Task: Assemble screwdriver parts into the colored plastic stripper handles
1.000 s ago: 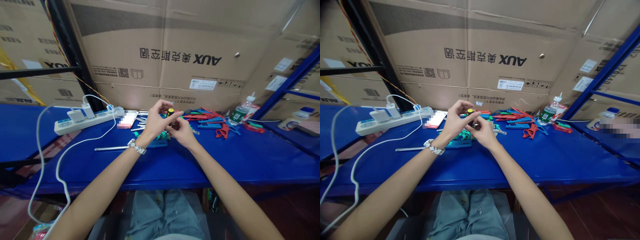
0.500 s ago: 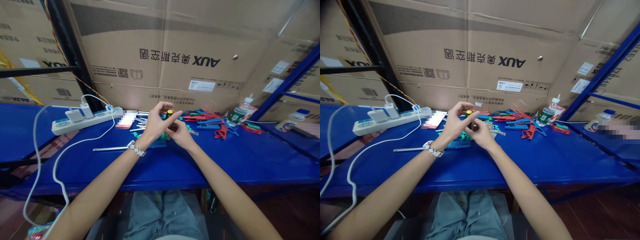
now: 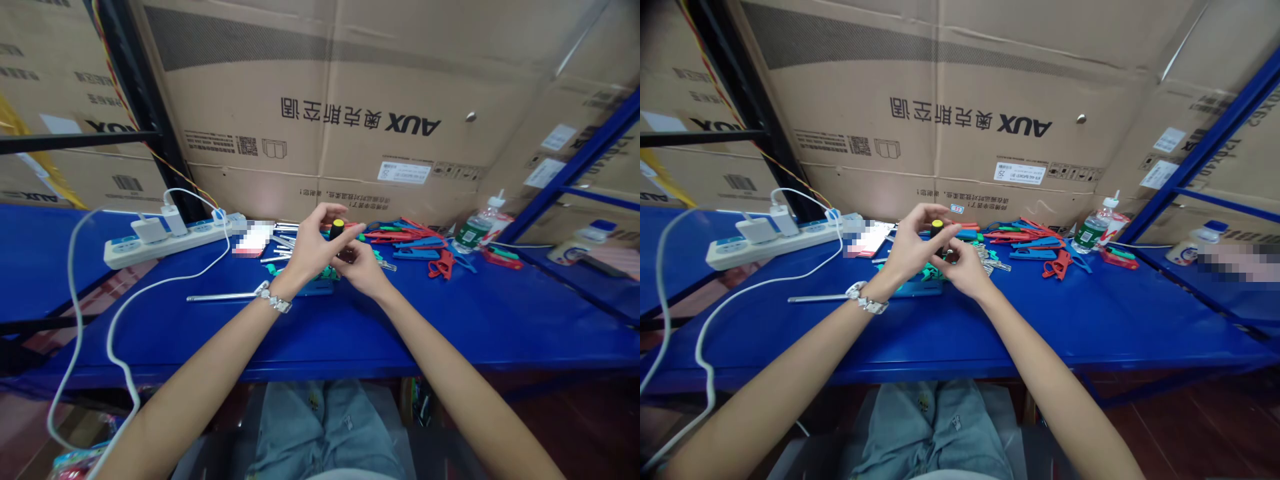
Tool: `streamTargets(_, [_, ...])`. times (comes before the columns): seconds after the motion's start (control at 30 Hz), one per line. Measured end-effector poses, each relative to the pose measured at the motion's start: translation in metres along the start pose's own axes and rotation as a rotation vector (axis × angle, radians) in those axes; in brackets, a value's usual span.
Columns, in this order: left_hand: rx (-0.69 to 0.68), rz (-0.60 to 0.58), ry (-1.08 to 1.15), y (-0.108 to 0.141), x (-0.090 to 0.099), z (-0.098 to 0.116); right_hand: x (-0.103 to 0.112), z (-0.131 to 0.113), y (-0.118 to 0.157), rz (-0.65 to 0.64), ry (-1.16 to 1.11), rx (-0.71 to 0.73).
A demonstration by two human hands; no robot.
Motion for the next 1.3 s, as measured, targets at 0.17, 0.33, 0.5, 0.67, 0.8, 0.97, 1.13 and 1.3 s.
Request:
streamTargets(0.17, [0.005,-0.025,0.029,0.001,-0.001,0.003,-0.005,0.002,0.002,0.088,0.016,-0.043])
streamTargets(0.33, [0.058,-0.276,0.118,0.001,0.005,-0.001,0.004,-0.014,0.008,-0.142,-0.096,-0.038])
streamTargets(0.5, [0.047,0.032,0.059,0.001,-0.002,-0.003,0.004,-0.002,0.001,-0.016,-0.022,-0.019])
streamTargets(0.67, [0.017,0.068,0.086,0.001,-0.006,0.002,-0.002,0.003,-0.001,0.157,0.041,-0.03])
streamTargets(0.8, [-0.014,-0.144,-0.009,-0.001,0.003,0.005,0.002,-0.008,0.004,-0.073,-0.095,-0.054])
streamTargets(0.97, [-0.023,-0.198,-0.093,-0.002,0.008,0.0,0.015,-0.008,0.003,-0.13,-0.084,-0.038])
streamTargets(1.13, [-0.036,-0.099,-0.098,-0.001,0.005,0.002,0.011,-0.002,-0.004,-0.101,-0.09,-0.041])
streamTargets(1.3, [0.04,-0.206,-0.091,-0.002,0.003,0.002,0.001,-0.002,-0.002,-0.041,-0.176,-0.11])
Point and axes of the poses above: each hand's wrist, its own y-axis away from the middle knuckle, its own x-axis out of the back of the hand, z = x × y, the point moved 2 cm from there along -y, towards the middle knuckle, and after that the axes turned 7 degrees about -z, right-handed, at the moved point
